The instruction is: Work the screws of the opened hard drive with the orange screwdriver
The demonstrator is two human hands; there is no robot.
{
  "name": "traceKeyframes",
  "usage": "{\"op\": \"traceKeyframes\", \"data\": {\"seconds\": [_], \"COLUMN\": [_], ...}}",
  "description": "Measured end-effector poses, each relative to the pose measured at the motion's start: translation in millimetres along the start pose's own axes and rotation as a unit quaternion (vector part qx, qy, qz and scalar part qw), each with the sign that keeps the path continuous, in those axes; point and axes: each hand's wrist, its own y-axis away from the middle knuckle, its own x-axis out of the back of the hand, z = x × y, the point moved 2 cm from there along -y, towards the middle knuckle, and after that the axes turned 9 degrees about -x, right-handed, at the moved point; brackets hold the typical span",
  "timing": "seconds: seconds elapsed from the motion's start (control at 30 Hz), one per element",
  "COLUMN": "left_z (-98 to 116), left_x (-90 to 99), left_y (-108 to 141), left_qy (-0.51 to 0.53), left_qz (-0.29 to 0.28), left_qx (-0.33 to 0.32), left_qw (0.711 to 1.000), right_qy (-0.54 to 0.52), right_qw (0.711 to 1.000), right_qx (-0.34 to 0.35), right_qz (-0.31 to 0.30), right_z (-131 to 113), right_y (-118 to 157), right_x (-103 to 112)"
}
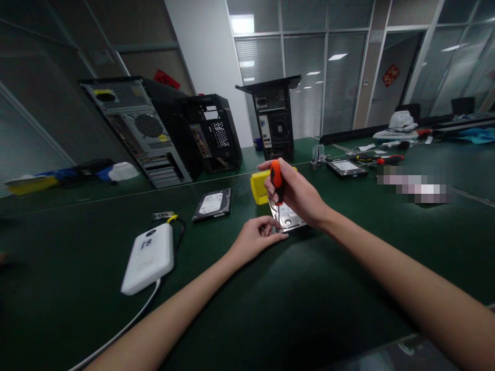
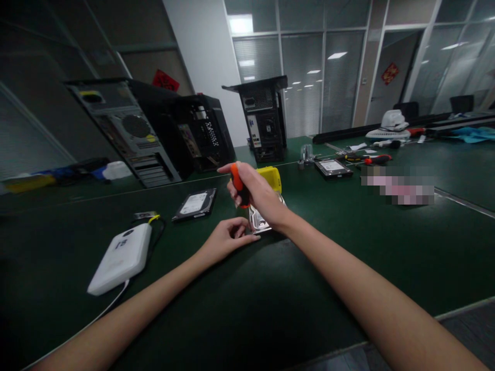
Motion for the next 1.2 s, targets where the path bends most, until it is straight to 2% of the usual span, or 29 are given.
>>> {"op": "traceKeyframes", "data": {"seconds": [0.4, 0.7, 1.2], "left_z": [-0.2, 0.5, 0.0], "left_x": [-0.4, 0.0, 0.2], "left_y": [0.2, 0.0, -0.3], "left_qy": [0.001, 0.000, -0.005], "left_qz": [0.003, 0.000, 0.001], "left_qx": [0.001, 0.005, -0.002], "left_qw": [1.000, 1.000, 1.000], "right_qy": [0.025, 0.047, 0.069], "right_qw": [0.999, 0.999, 0.998], "right_qx": [0.024, 0.004, 0.011], "right_qz": [0.034, 0.017, 0.007], "right_z": [3.0, 3.3, 3.1], "right_y": [-1.8, 0.5, 1.1], "right_x": [5.5, -3.2, -4.5]}}
